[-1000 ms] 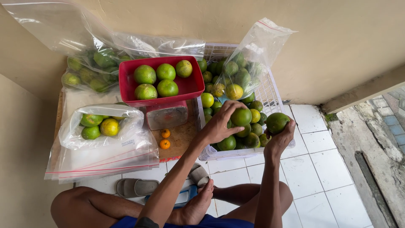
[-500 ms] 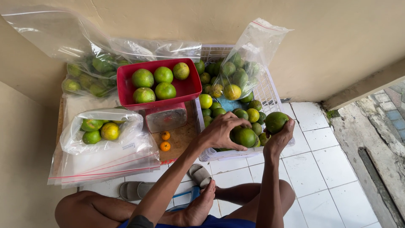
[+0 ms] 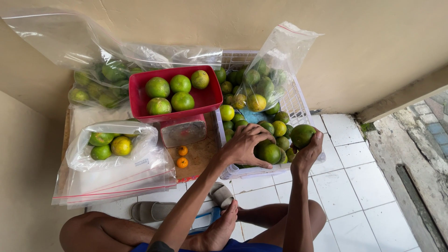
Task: The person picks green limes from a white crate and places them into a red weighing tray. They then transfer the limes from the tray into a clear plastic bag and seal it.
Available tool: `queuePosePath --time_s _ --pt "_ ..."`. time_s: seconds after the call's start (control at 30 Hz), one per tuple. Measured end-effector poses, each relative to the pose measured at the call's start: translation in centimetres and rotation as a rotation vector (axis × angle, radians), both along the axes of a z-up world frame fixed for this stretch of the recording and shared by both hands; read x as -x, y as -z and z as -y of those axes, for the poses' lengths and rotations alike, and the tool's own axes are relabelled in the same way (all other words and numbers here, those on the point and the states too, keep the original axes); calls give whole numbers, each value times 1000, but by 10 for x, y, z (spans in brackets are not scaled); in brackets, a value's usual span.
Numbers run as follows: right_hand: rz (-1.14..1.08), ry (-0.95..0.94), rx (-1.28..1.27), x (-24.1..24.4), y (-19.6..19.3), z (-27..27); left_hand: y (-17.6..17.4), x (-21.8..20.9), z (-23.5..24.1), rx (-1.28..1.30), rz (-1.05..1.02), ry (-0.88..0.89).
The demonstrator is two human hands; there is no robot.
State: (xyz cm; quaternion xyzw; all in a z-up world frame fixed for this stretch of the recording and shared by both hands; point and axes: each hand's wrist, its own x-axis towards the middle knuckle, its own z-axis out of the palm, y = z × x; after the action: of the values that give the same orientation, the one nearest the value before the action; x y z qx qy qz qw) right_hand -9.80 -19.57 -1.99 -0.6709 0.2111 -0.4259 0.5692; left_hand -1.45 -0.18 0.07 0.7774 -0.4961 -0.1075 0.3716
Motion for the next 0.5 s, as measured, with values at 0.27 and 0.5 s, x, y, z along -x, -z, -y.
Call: queuePosePath --time_s 0.27,0.5 --pt "-62 -21 -6 -1 1 3 -4 -2 0 204 -154 -137" --pt "-140 -75 21 -2 2 4 6 -6 -4 431 -138 -210"
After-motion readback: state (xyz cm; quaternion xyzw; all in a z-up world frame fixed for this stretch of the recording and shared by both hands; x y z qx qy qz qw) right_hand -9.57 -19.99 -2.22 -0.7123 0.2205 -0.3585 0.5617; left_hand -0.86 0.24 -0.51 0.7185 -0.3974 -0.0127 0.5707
